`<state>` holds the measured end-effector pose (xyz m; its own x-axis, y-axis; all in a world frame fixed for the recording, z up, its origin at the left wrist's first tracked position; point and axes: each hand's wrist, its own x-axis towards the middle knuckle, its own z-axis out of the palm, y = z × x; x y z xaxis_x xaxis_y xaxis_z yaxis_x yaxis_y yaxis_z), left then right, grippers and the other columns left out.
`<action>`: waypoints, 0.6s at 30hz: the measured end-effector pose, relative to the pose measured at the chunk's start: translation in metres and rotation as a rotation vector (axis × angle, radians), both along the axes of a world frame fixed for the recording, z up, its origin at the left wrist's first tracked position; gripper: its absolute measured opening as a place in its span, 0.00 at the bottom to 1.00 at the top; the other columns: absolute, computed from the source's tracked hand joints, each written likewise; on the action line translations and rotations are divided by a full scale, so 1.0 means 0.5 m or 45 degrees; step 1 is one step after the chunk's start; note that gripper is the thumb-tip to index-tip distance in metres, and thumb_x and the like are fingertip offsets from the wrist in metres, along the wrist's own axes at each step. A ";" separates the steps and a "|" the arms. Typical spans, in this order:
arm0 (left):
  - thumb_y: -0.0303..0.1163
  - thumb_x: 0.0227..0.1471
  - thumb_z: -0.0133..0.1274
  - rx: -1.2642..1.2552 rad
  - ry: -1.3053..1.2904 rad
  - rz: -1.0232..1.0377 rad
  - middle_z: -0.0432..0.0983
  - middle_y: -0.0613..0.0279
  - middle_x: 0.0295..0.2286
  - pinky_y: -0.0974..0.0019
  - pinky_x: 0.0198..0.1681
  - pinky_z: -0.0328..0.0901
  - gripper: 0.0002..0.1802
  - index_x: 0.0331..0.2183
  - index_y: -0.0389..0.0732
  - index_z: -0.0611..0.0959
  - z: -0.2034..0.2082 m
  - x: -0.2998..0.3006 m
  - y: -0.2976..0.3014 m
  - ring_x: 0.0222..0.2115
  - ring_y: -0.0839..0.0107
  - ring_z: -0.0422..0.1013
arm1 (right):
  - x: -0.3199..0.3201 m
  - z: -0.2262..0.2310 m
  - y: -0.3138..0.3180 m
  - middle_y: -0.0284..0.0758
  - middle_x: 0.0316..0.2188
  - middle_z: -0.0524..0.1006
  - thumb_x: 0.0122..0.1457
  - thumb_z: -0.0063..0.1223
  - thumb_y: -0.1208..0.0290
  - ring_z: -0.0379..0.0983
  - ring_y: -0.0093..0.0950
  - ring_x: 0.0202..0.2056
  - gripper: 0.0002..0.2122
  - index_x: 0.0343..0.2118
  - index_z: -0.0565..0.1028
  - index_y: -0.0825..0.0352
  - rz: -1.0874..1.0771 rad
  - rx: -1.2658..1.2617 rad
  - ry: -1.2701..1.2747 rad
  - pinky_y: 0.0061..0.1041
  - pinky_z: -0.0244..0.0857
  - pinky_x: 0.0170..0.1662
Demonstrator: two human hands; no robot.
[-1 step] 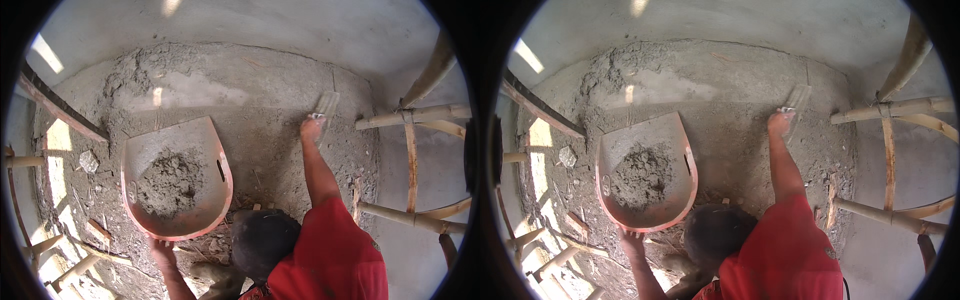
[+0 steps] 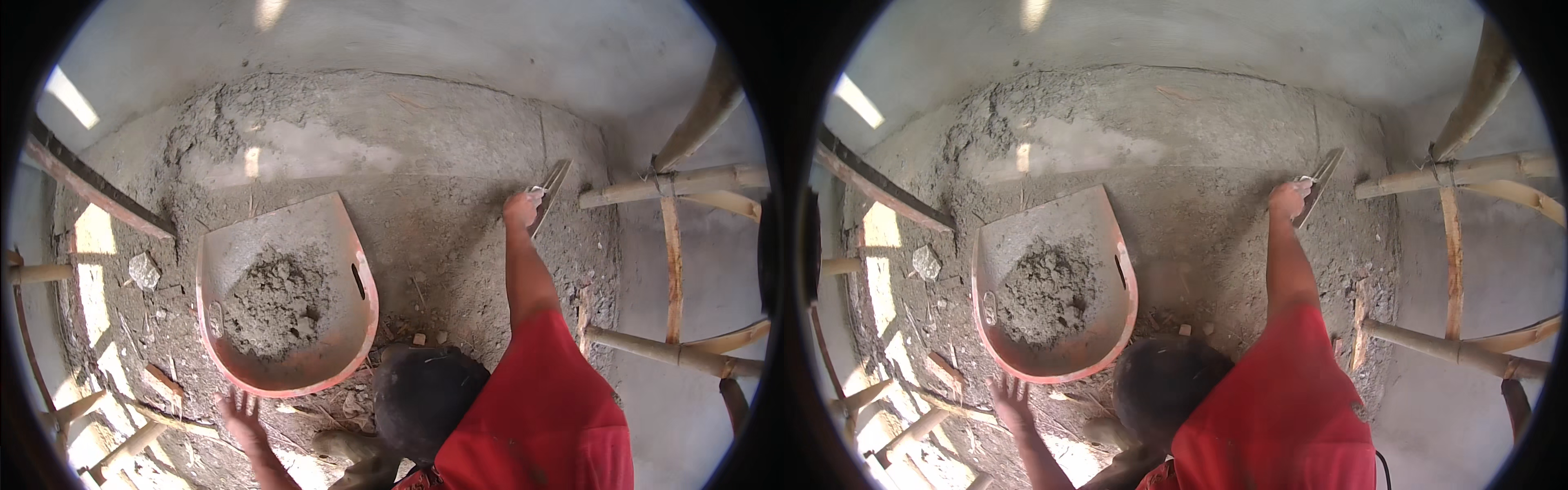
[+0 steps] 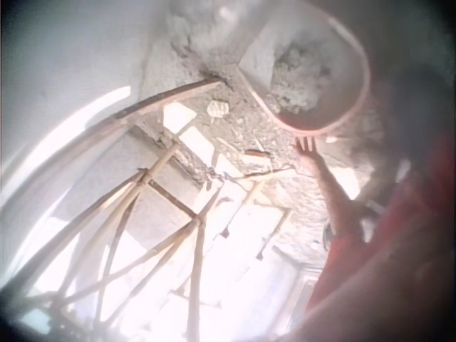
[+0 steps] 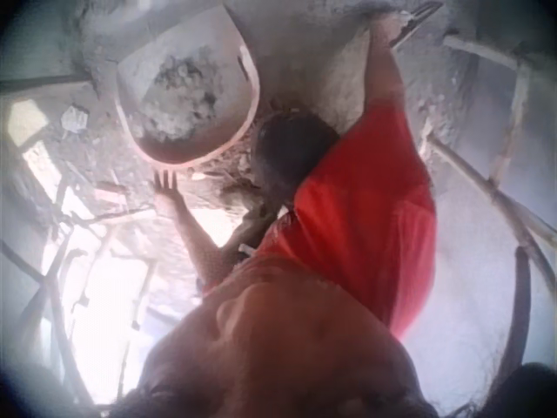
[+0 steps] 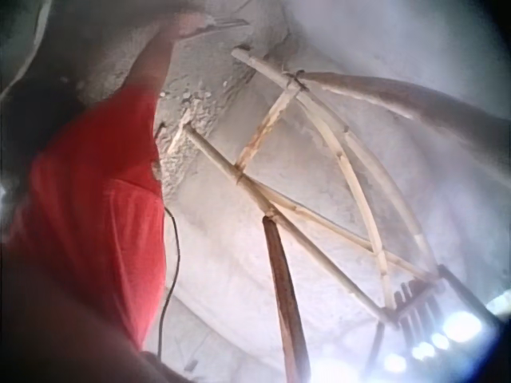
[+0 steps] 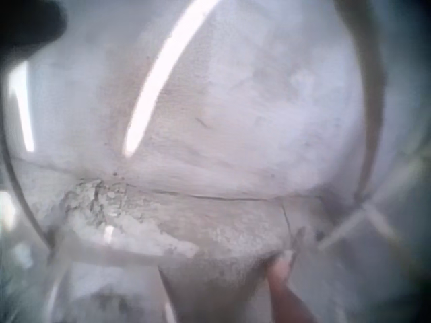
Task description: The person uses a trowel to scrape cement into a scoop, carries the scoop and a bucket to an outdoor area, and then mixes the cement on the ground using a hoe.
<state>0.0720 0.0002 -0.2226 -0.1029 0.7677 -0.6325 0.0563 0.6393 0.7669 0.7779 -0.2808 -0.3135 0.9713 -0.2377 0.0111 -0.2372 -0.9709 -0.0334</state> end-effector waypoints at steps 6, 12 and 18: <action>0.64 0.61 0.36 0.713 0.592 -0.260 0.63 0.42 0.58 0.40 0.55 0.65 0.42 0.65 0.43 0.61 0.118 -0.083 0.252 0.57 0.46 0.64 | -0.086 -0.019 0.239 0.51 0.44 0.77 0.63 0.47 0.63 0.80 0.46 0.38 0.20 0.53 0.70 0.74 0.509 0.011 -0.171 0.38 0.75 0.42; 0.48 0.66 0.45 1.372 0.854 -0.706 0.67 0.50 0.58 0.56 0.64 0.54 0.31 0.63 0.41 0.65 0.309 0.231 0.500 0.60 0.59 0.61 | -0.110 0.059 0.346 0.46 0.39 0.79 0.65 0.48 0.58 0.79 0.46 0.39 0.28 0.60 0.58 0.72 0.812 0.316 0.116 0.46 0.72 0.41; 0.41 0.66 0.46 1.715 0.867 -0.977 0.70 0.53 0.55 0.57 0.61 0.59 0.26 0.62 0.42 0.68 0.358 0.287 0.569 0.58 0.62 0.65 | 0.162 -0.020 0.031 0.48 0.38 0.80 0.67 0.43 0.61 0.78 0.48 0.44 0.20 0.52 0.72 0.73 0.228 -0.016 0.058 0.46 0.73 0.45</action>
<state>0.2156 0.2849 -0.0438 0.5639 0.6836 0.4634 0.5458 -0.7296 0.4121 0.8591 -0.2655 -0.3232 0.9976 -0.0610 -0.0322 -0.0615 -0.9980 -0.0139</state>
